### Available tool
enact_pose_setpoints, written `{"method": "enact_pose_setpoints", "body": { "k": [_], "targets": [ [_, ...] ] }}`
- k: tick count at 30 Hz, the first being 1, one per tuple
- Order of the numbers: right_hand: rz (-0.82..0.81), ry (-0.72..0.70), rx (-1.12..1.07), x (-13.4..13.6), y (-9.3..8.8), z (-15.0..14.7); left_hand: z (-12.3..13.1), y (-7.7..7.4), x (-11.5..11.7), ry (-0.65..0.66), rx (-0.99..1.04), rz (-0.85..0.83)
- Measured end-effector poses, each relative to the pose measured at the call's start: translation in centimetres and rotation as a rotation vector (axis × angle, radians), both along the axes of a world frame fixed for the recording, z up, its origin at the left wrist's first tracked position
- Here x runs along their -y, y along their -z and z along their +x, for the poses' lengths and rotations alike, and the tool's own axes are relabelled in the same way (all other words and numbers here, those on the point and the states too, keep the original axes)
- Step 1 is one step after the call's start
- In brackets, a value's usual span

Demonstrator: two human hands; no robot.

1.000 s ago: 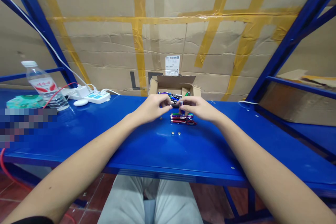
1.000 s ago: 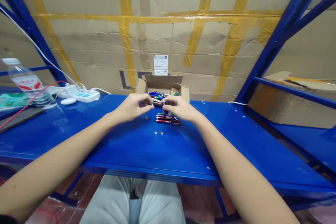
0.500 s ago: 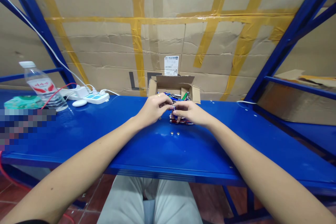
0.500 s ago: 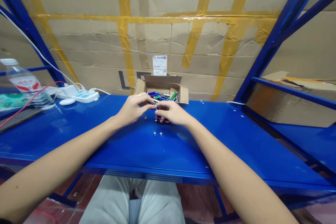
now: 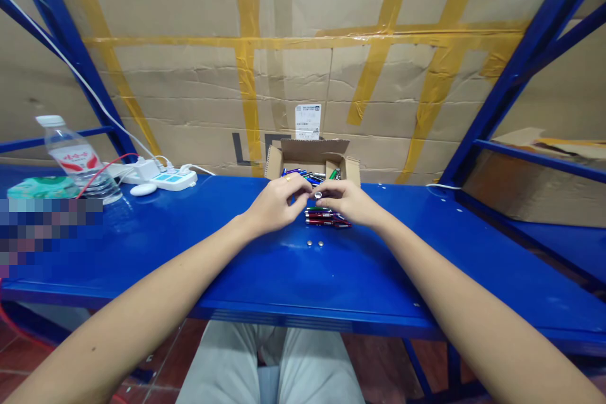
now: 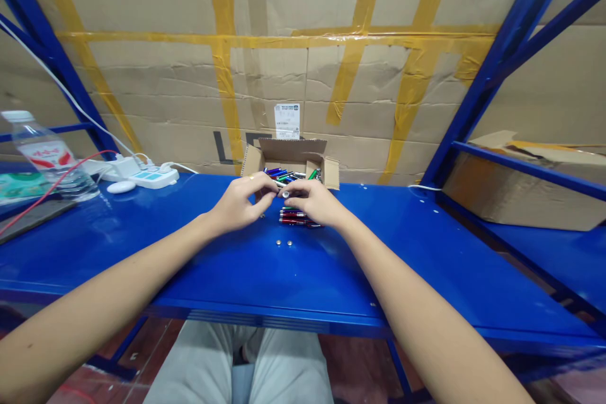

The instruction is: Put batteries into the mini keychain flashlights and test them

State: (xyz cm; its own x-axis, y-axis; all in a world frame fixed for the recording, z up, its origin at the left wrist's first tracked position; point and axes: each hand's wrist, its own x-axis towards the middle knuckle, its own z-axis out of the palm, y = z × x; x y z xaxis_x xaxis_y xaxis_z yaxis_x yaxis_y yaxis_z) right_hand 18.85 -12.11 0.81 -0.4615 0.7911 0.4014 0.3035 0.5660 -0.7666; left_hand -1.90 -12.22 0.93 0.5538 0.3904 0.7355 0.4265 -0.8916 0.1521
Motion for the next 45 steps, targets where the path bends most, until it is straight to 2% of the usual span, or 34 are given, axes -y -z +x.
{"method": "enact_pose_setpoints", "body": {
  "k": [2, 7, 13, 16, 18, 23, 26, 32, 38, 41, 45],
  "targets": [
    [0.047, 0.003, 0.016, 0.1, -0.4, 0.3, -0.3, -0.4, 0.3, -0.027, -0.098, -0.067],
    [0.087, 0.004, 0.075, 0.2, -0.9, 0.9, -0.4, -0.4, 1.1, 0.079, -0.546, -0.297],
    [0.049, 0.083, 0.109, 0.1, -0.9, 1.3, 0.7, 1.0, 1.8, 0.111, -0.695, -0.348],
    [0.025, 0.101, 0.138, -0.1, -0.7, 1.4, 0.7, 0.9, 1.6, 0.081, -0.699, -0.377],
    [0.003, 0.088, 0.169, -0.1, -0.6, 1.3, 0.5, 0.7, 1.2, 0.069, -0.63, -0.371],
    [-0.065, 0.004, 0.209, 0.2, -0.4, 1.0, -0.2, 0.1, 0.3, -0.029, -0.133, -0.158],
    [-0.056, -0.026, 0.2, 0.4, -0.3, 0.7, 0.1, 0.4, 0.2, -0.024, -0.009, -0.044],
    [-0.068, -0.042, 0.202, 0.3, -0.2, 0.5, 0.8, 1.3, 0.2, 0.02, -0.067, 0.052],
    [-0.04, -0.02, 0.182, 0.1, -0.4, 0.8, 0.5, 0.6, 0.9, -0.095, -0.116, 0.009],
    [-0.011, 0.011, 0.142, -0.2, -0.6, 1.4, 0.6, 0.5, 1.7, -0.055, -0.297, -0.073],
    [-0.023, 0.036, 0.122, -0.3, -0.7, 1.8, 1.5, 1.5, 2.4, 0.044, -0.608, -0.159]
  ]
}}
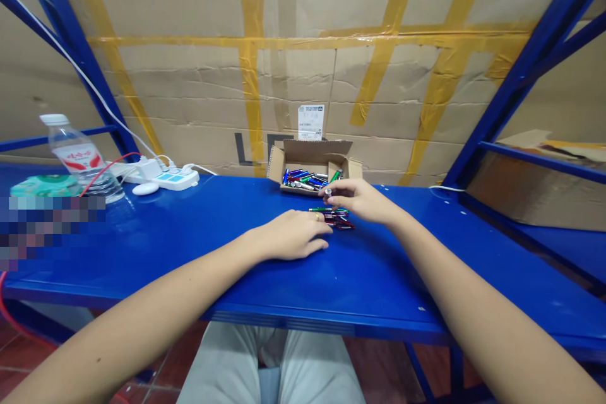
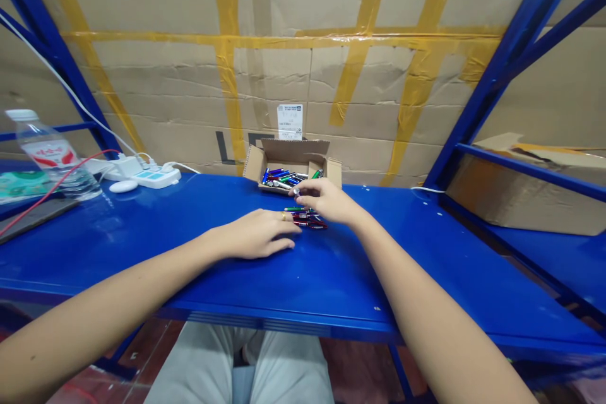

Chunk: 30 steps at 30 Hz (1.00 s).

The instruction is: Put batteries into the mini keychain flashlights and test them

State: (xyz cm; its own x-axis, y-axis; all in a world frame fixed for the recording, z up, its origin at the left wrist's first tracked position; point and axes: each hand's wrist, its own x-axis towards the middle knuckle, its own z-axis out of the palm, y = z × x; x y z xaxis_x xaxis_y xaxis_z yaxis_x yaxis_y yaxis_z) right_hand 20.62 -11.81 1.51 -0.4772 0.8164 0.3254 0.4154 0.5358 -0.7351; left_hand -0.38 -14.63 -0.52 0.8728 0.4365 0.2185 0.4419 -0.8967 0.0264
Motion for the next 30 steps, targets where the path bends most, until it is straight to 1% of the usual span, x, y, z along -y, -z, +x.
{"method": "enact_pose_setpoints", "body": {
  "k": [3, 5, 7, 9, 13, 15, 18, 20, 24, 27, 30],
  "targets": [
    [-0.023, 0.002, -0.002, 0.0, 0.1, -0.1, 0.6, 0.8, 0.0, 0.003, -0.06, -0.079],
    [-0.032, -0.008, -0.002, 0.0, 0.1, -0.2, 0.7, 1.0, -0.2, -0.012, -0.021, -0.135],
    [-0.067, -0.023, 0.006, -0.1, 0.2, -0.1, 0.6, 0.8, -0.6, -0.031, 0.06, -0.172],
    [-0.137, -0.045, 0.023, -0.1, 0.2, 0.0, 0.1, 0.3, -1.0, -0.078, 0.222, -0.167],
    [-0.272, -0.103, 0.007, 0.3, 0.0, -0.1, -0.7, -0.7, -1.7, -0.231, 0.678, -0.072],
    [-0.317, -0.142, -0.029, 0.6, -0.1, -0.5, -0.8, -0.9, -1.8, -0.231, 0.774, -0.021],
    [-0.362, -0.194, -0.079, 1.0, 0.0, -1.2, -0.4, -0.5, -1.9, -0.15, 0.75, 0.066],
    [-0.37, -0.202, -0.097, 1.0, 0.2, -1.5, -0.2, -0.1, -1.9, -0.102, 0.727, 0.108],
    [-0.358, -0.184, -0.103, 0.7, 0.7, -1.4, 0.0, 0.3, -2.1, -0.075, 0.69, 0.109],
    [-0.295, -0.143, -0.087, 0.4, 0.7, -1.2, -0.5, -0.3, -2.4, -0.104, 0.647, 0.08],
    [-0.206, -0.098, -0.051, 0.3, 0.5, -1.0, -1.7, -1.3, -2.9, -0.227, 0.535, 0.075]
  ]
}}
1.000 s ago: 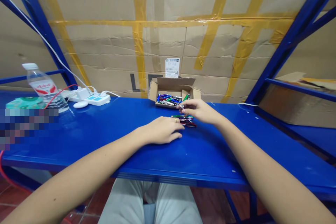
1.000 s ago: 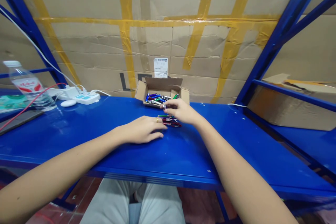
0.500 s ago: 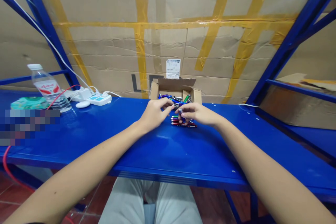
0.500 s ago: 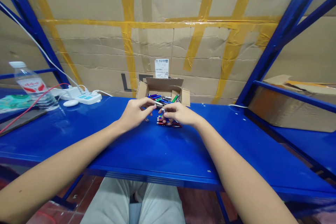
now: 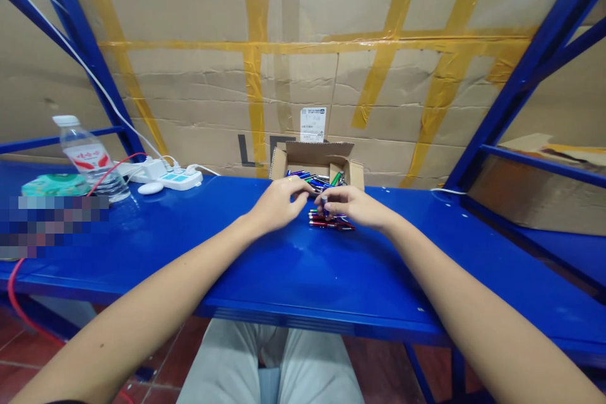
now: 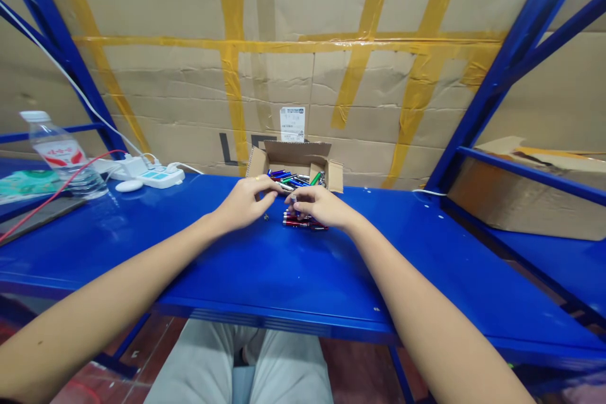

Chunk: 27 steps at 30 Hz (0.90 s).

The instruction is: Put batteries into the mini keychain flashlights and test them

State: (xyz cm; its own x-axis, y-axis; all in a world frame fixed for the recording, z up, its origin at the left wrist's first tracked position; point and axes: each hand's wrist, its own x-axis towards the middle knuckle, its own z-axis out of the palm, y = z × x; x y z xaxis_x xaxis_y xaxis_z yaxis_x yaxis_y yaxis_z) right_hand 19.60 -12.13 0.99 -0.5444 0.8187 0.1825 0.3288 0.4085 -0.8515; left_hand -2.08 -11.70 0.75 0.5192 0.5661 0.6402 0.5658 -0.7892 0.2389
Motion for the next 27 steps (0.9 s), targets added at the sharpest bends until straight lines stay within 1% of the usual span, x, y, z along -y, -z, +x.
{"method": "enact_pose_setpoints", "body": {
  "k": [2, 5, 8, 10, 12, 13, 14, 16, 18, 19, 22, 25, 27],
  "targets": [
    [0.026, 0.013, 0.027, 0.0, -0.1, 0.1, -1.0, -0.5, -0.5, -0.079, -0.176, -0.077],
    [0.033, 0.024, 0.057, 0.0, -0.3, 0.2, -2.3, -0.7, -1.1, -0.113, -0.38, -0.259],
    [0.043, 0.029, 0.08, 0.0, -0.3, 0.2, -2.7, -0.2, -1.6, -0.061, -0.46, -0.399],
    [0.05, 0.035, 0.103, 0.1, -0.4, 0.1, -2.7, 0.3, -1.8, -0.012, -0.464, -0.427],
    [0.059, 0.046, 0.131, 0.1, -0.4, 0.0, -2.4, 0.7, -1.9, 0.004, -0.417, -0.432],
    [0.069, 0.053, 0.147, 0.1, -0.4, 0.0, -2.2, 0.7, -1.9, -0.004, -0.36, -0.438],
    [0.086, 0.06, 0.164, 0.1, -0.3, 0.0, -2.0, 0.7, -1.8, -0.017, -0.275, -0.457],
    [0.137, 0.071, 0.194, 0.0, -0.3, -0.1, -1.4, 0.4, -1.4, -0.026, -0.04, -0.527],
    [0.198, 0.068, 0.216, -0.1, -0.2, -0.1, -0.8, 0.0, -0.8, 0.012, 0.184, -0.609],
    [0.224, 0.059, 0.223, -0.1, -0.1, -0.2, -0.4, -0.1, -0.5, 0.047, 0.257, -0.643],
    [0.284, 0.018, 0.223, -0.3, 0.4, -0.2, 0.5, -0.1, 0.4, 0.125, 0.339, -0.688],
    [0.322, -0.002, 0.212, -0.4, 0.9, -0.5, 0.9, 0.5, 0.6, 0.138, 0.367, -0.663],
    [0.341, 0.013, 0.189, -0.4, 1.2, -0.7, 1.0, 0.9, 0.5, 0.142, 0.391, -0.651]
  ]
}}
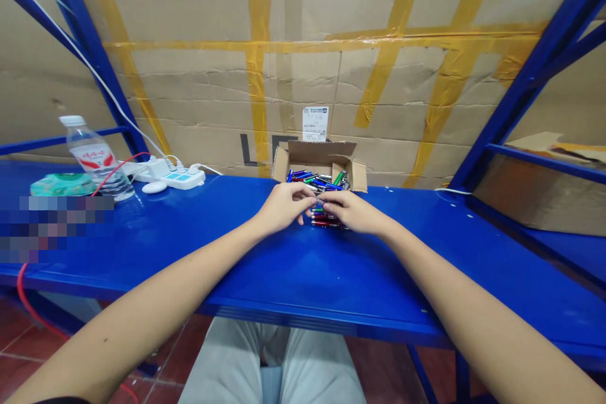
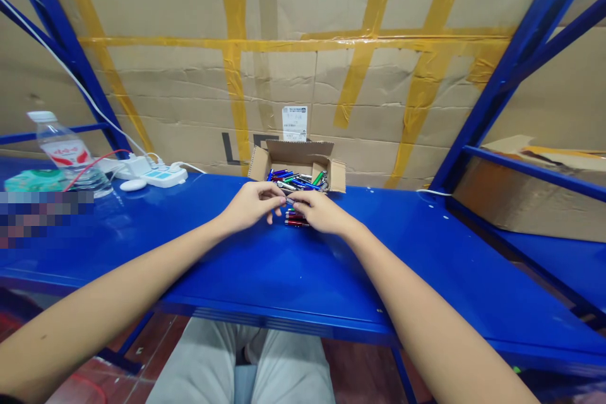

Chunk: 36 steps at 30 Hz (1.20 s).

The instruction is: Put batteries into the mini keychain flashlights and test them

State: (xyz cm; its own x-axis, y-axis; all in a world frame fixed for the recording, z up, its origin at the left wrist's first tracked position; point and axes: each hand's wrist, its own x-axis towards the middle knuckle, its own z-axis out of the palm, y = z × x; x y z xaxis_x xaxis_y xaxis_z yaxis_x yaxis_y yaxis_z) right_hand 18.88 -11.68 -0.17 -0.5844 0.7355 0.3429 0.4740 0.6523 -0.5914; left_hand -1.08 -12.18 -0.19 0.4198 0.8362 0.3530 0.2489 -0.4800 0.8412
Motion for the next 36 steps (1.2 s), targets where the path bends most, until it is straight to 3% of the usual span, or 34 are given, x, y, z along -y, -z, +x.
{"method": "enact_pose_setpoints", "body": {
  "k": [7, 13, 25, 36],
  "targets": [
    [0.219, 0.083, -0.106, 0.7, 1.0, -1.1, 0.0, 0.1, -0.4, 0.004, 0.152, -0.056],
    [0.417, 0.125, -0.156, 0.8, 1.5, -0.9, 0.1, -0.1, 0.1, 0.05, 0.163, -0.059],
    [0.06, 0.108, -0.06, 1.3, 0.1, -1.0, -0.4, -0.2, 0.5, 0.049, -0.045, 0.185],
    [0.018, 0.122, -0.279, 1.1, 0.5, -0.8, -0.2, 0.1, 0.4, 0.068, 0.009, 0.121]
  ]
}}
